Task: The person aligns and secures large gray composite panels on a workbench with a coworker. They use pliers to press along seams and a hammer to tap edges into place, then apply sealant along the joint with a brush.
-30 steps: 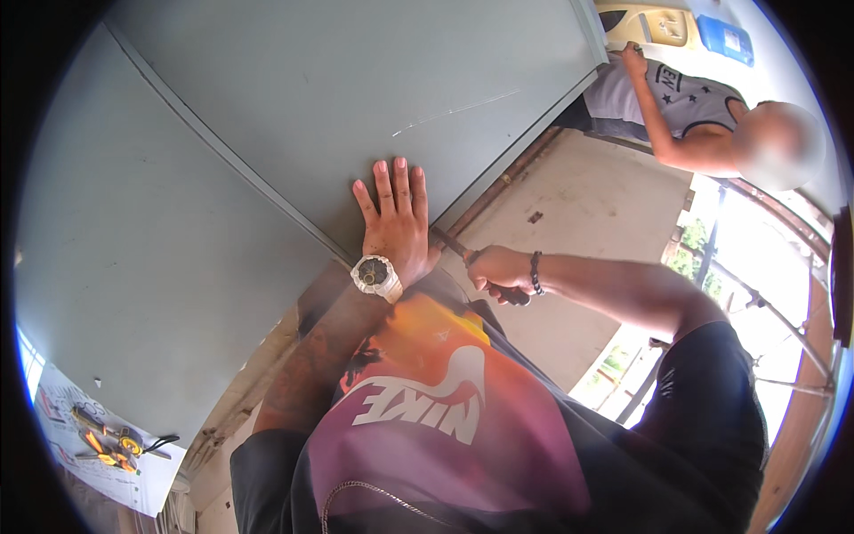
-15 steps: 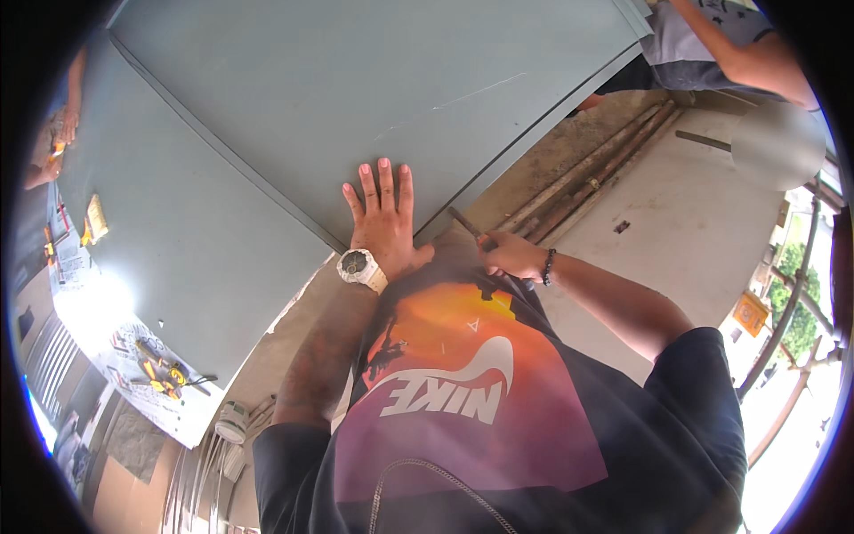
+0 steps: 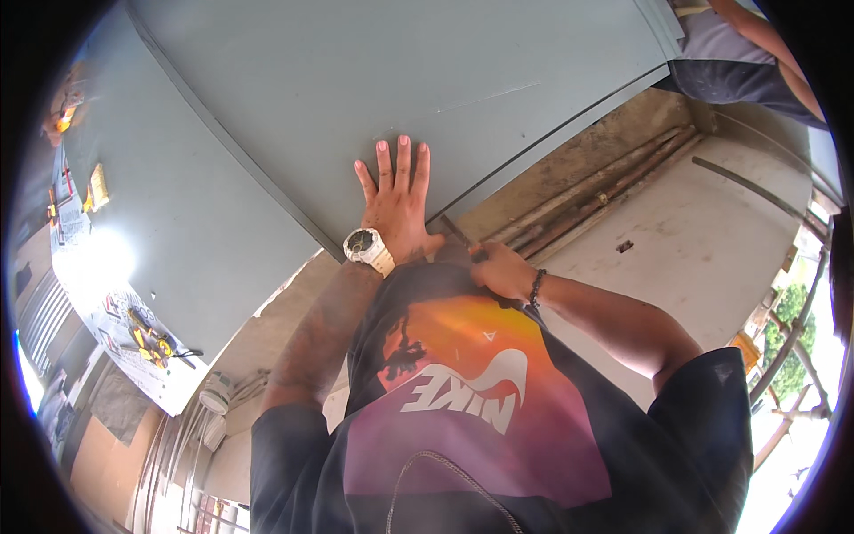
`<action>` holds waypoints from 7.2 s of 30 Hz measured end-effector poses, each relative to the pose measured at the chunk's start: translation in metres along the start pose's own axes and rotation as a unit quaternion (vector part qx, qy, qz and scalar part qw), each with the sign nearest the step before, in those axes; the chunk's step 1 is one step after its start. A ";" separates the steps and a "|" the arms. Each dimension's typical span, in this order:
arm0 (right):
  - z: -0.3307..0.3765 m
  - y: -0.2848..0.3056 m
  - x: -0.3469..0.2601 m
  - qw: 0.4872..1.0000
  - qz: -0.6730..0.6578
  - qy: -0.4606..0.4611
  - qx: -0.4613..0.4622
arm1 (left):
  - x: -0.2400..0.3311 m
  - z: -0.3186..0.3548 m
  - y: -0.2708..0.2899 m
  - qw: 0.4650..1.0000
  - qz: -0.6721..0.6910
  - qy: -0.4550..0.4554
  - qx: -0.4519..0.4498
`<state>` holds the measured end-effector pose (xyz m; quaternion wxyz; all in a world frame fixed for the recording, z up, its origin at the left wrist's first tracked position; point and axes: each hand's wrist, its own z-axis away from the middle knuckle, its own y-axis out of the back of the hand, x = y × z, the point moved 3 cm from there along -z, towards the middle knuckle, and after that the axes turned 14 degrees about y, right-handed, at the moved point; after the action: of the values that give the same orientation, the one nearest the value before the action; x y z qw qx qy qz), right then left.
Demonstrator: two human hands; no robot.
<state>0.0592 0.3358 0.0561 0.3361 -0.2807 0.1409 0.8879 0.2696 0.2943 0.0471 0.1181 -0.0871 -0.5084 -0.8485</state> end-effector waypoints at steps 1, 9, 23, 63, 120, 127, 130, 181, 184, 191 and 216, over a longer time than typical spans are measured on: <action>-0.002 0.000 -0.001 1.000 0.012 -0.006 -0.005 | -0.002 0.000 -0.002 1.000 0.009 -0.003 0.000; 0.001 -0.006 -0.011 0.991 -0.029 -0.129 -0.020 | -0.015 0.000 -0.014 0.996 0.074 -0.048 0.021; 0.004 -0.001 -0.063 0.949 -0.025 -0.313 -0.032 | -0.021 -0.001 -0.018 0.986 0.144 -0.083 0.017; -0.010 0.048 -0.059 0.956 0.020 -0.289 -0.050 | 0.007 -0.023 -0.003 0.993 -0.004 -0.095 0.074; -0.013 0.099 -0.085 0.916 -0.005 -0.399 -0.032 | 0.048 -0.055 -0.010 0.993 -0.002 -0.065 0.095; -0.009 0.103 -0.059 0.927 0.017 -0.374 -0.014 | 0.047 -0.056 -0.013 0.990 0.065 -0.057 0.108; -0.005 0.102 -0.021 0.967 -0.088 -0.238 0.000 | 0.049 -0.056 -0.010 0.991 0.073 -0.045 0.102; 0.032 0.138 0.044 0.967 -0.116 -0.224 -0.037 | 0.123 -0.050 -0.050 0.984 -0.054 -0.107 0.128; 0.029 0.149 0.070 0.981 -0.139 -0.138 -0.003 | 0.132 -0.049 -0.040 0.990 -0.051 -0.075 0.103; 0.021 0.160 0.111 0.990 -0.131 -0.048 -0.022 | 0.160 -0.053 -0.030 0.997 -0.011 -0.040 0.059; 0.037 0.172 0.043 0.966 -0.067 -0.248 -0.028 | 0.159 -0.059 -0.043 0.983 -0.081 -0.123 0.106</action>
<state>-0.0983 0.2483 0.0702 0.4109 -0.0696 0.0091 0.9090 0.1031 0.2442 0.0262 -0.0063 -0.1364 -0.6115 -0.7794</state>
